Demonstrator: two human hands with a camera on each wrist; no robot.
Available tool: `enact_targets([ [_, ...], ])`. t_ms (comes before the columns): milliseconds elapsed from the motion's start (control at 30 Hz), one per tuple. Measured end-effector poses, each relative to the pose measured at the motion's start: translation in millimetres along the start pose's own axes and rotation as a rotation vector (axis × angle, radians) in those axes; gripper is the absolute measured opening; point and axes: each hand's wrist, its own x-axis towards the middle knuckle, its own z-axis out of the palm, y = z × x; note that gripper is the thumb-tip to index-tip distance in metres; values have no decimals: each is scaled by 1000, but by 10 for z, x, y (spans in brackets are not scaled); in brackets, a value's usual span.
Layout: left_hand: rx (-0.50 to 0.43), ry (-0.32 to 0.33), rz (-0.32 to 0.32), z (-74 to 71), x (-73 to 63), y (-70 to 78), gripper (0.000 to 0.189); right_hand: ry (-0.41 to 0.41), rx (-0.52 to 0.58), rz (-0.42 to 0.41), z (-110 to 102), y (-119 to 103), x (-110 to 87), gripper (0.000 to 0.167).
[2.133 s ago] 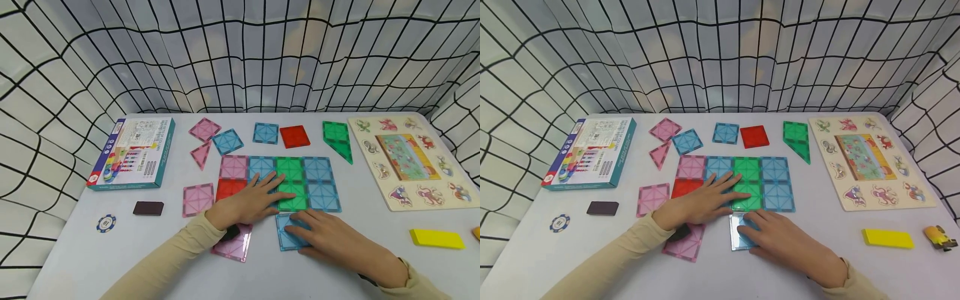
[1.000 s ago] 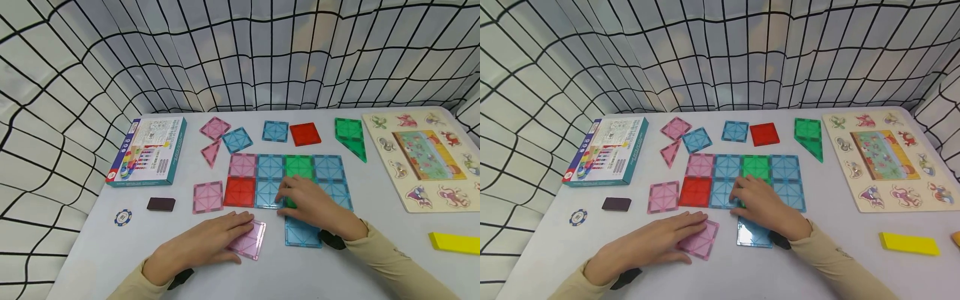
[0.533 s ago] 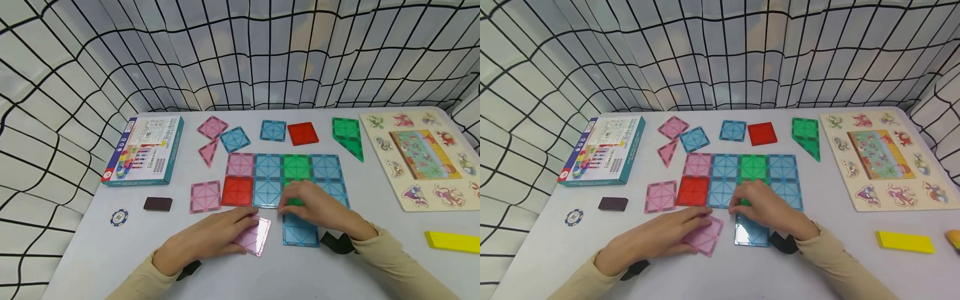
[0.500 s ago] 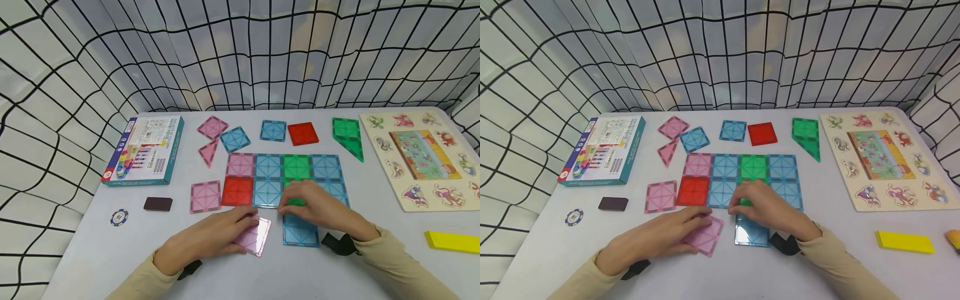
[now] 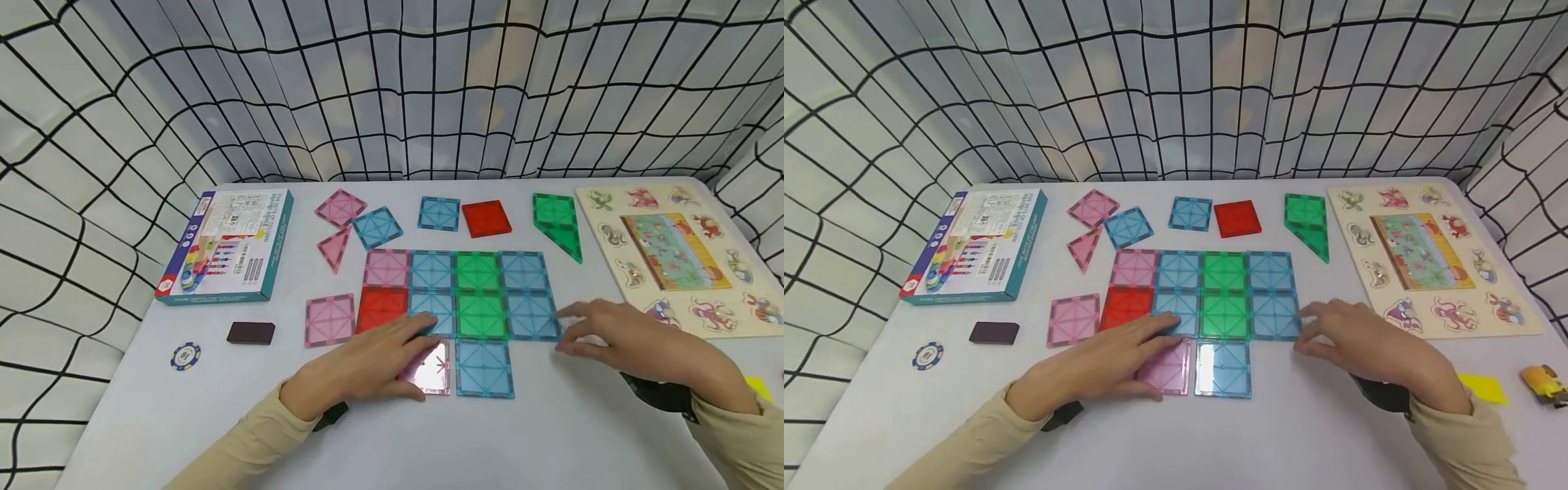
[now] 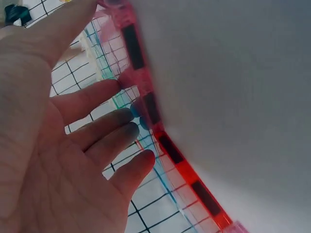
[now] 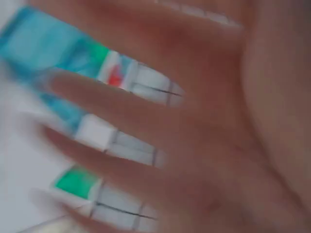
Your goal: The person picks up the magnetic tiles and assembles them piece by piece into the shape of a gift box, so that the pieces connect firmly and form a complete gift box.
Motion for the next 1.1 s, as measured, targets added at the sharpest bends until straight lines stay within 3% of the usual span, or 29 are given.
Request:
enact_targets([
  [67,-2,-4,0,15,28,5,81,161,-28,-12,88,68,-5,7],
  [133,-3,-13,-8,17,45,15,81,314,-22,-54,162,94,49,21],
  [200,-1,-23,-19,14,49,26,81,369,38,-123,214,91,135,42],
  [267,-1,-31,-27,17,52,41,81,328,103,-188,249,69,235,54],
  [467,7,-50,-48,29,58,84,80,166,215,-205,281,-64,573,45],
  [733,-15,-75,-87,77,113,118,78,65,141,-185,327,-171,920,51],
  [900,-106,-101,-145,26,153,-22,81,26,99,-180,387,-144,898,59],
  [1100,-111,-84,-258,-63,207,-254,97,15,111,-200,397,-107,919,63],
])
